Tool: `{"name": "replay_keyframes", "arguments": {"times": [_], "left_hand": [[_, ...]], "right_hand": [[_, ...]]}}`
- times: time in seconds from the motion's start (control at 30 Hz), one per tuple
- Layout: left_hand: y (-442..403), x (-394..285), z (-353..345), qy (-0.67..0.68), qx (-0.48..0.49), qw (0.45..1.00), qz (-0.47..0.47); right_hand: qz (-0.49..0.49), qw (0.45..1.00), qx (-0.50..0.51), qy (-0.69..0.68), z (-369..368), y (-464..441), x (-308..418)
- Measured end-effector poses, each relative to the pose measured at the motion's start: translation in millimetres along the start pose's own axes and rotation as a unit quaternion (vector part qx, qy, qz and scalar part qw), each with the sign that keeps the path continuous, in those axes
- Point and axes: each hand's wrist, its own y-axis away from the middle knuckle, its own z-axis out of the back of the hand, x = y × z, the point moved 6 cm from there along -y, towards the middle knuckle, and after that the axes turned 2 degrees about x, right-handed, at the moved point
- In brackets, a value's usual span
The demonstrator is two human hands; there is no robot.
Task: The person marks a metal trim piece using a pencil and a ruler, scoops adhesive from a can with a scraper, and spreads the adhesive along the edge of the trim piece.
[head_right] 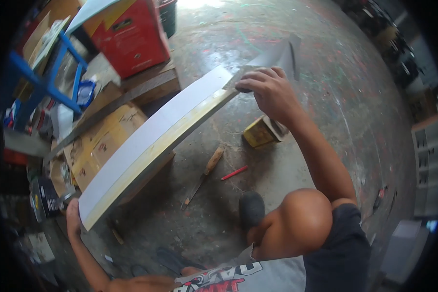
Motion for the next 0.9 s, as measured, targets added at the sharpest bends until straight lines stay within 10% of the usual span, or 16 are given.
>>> {"name": "replay_keyframes", "arguments": {"times": [0.37,0.9], "left_hand": [[1.0,-2.8,-3.7,0.035,0.024,0.999,-0.004],[-7.2,10.2,-5.1,0.064,0.060,0.996,-0.004]], "right_hand": [[0.241,0.961,0.128,-0.034,-21.5,1.0,219.1],[0.251,0.958,0.129,0.052,-36.4,23.1,279.3]]}}
